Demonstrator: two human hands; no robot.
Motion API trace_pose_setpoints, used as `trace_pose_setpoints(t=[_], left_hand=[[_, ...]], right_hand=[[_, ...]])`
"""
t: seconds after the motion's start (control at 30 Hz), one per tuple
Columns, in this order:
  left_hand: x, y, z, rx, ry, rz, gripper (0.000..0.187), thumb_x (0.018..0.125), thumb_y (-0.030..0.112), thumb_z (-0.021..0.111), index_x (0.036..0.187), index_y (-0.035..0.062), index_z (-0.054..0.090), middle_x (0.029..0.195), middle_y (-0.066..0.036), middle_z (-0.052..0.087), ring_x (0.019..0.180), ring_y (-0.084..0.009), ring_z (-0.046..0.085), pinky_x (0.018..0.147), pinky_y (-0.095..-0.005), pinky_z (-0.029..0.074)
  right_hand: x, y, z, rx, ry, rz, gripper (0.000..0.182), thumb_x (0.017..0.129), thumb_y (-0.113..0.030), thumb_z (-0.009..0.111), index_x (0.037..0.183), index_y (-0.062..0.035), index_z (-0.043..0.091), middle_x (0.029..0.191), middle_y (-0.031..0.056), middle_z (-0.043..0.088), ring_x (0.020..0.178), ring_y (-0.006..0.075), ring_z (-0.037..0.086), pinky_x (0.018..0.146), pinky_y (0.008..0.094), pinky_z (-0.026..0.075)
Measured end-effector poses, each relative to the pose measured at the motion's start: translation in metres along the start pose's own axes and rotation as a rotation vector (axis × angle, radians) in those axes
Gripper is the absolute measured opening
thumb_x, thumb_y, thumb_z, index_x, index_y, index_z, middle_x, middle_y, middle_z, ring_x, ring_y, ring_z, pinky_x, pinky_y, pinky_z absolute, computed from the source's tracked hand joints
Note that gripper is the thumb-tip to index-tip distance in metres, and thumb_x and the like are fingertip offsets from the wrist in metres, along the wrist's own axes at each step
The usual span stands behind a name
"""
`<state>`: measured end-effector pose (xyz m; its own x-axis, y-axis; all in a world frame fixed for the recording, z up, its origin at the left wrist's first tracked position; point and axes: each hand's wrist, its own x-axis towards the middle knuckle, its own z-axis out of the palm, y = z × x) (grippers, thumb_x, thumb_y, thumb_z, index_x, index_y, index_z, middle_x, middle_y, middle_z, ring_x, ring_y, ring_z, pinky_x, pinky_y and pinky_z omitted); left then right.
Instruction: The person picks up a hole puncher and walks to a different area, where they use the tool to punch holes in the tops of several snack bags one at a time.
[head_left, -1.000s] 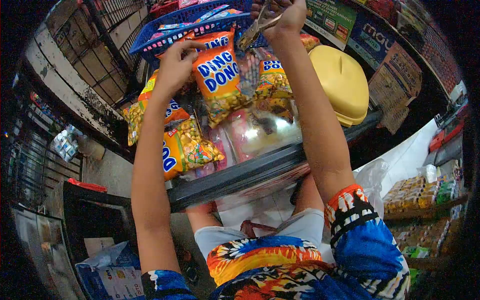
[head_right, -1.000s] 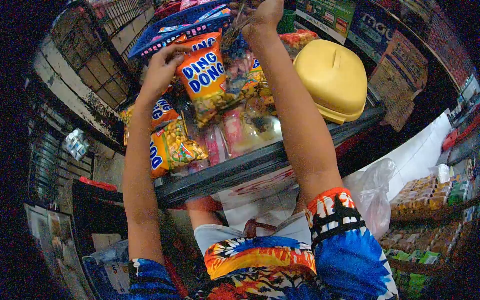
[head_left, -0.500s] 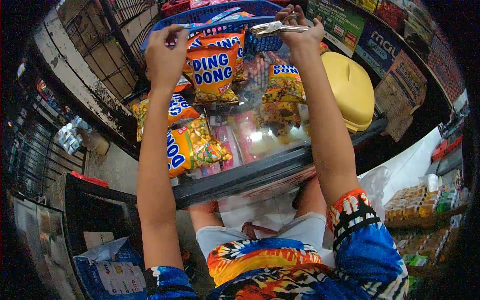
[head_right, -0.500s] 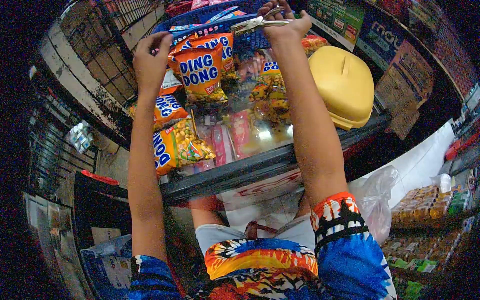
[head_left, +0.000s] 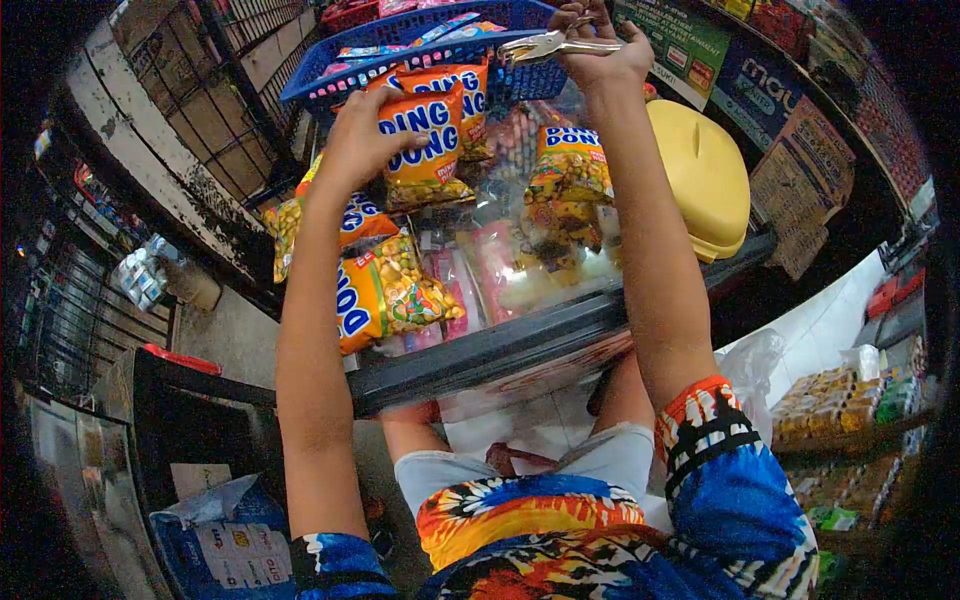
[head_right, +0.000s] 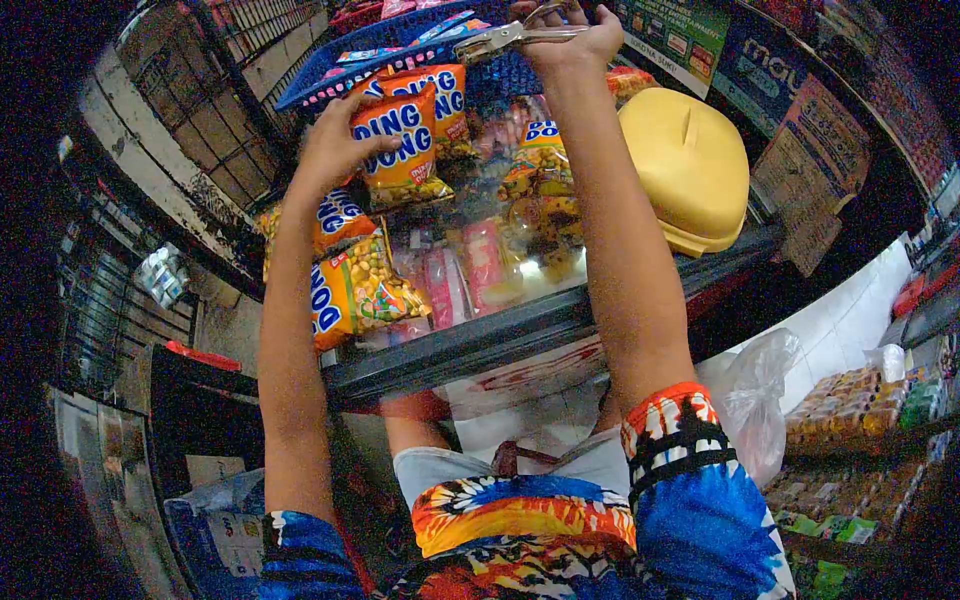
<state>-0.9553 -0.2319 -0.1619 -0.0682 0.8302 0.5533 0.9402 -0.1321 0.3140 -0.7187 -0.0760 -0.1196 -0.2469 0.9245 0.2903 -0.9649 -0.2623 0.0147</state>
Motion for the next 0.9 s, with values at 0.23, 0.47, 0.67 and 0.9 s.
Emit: trace_pose_setpoints(t=[0.23, 0.47, 0.67, 0.9], left_hand=[[-0.004, 0.051, 0.014, 0.273, 0.357, 0.316, 0.039, 0.069, 0.016, 0.070, 0.105, 0.0062, 0.060, 0.103, -0.013, 0.054, 0.101, -0.0313, 0.050, 0.085, -0.0402, 0.043], [0.005, 0.104, 0.073, -0.138, -0.297, 0.190, 0.038, 0.081, 0.032, 0.061, 0.108, 0.0059, 0.059, 0.101, -0.017, 0.060, 0.091, -0.0329, 0.056, 0.080, -0.0397, 0.045], [0.095, 0.090, 0.164, -0.235, -0.695, 0.179, 0.044, 0.084, 0.033, 0.054, 0.118, 0.0054, 0.051, 0.085, -0.014, 0.064, 0.082, -0.0272, 0.063, 0.074, -0.0348, 0.050], [0.117, 0.077, 0.250, 0.089, -0.240, 1.026, 0.052, 0.080, 0.009, 0.057, 0.129, 0.0093, 0.037, 0.106, -0.011, 0.059, 0.097, -0.0219, 0.057, 0.081, -0.0306, 0.048]], right_hand=[[0.005, -0.013, -0.002, 0.017, 0.012, -0.038, 0.047, 0.089, -0.037, 0.034, 0.087, 0.0044, 0.057, 0.080, 0.0208, 0.059, 0.069, 0.0305, 0.055, 0.062, 0.0445, 0.047], [-0.009, -0.024, 0.005, 0.147, -0.091, 0.047, 0.045, 0.085, -0.034, 0.031, 0.087, 0.0048, 0.053, 0.084, 0.0196, 0.053, 0.071, 0.0272, 0.049, 0.060, 0.0397, 0.043], [-0.012, -0.025, 0.010, 0.153, 0.038, -0.030, 0.042, 0.084, -0.034, 0.031, 0.081, 0.0019, 0.052, 0.079, 0.0178, 0.052, 0.070, 0.0261, 0.048, 0.060, 0.0391, 0.042], [-0.010, -0.019, 0.006, 0.088, 0.060, -0.015, 0.036, 0.082, -0.029, 0.032, 0.083, 0.0004, 0.053, 0.078, 0.0174, 0.055, 0.069, 0.0289, 0.052, 0.059, 0.0438, 0.044]])
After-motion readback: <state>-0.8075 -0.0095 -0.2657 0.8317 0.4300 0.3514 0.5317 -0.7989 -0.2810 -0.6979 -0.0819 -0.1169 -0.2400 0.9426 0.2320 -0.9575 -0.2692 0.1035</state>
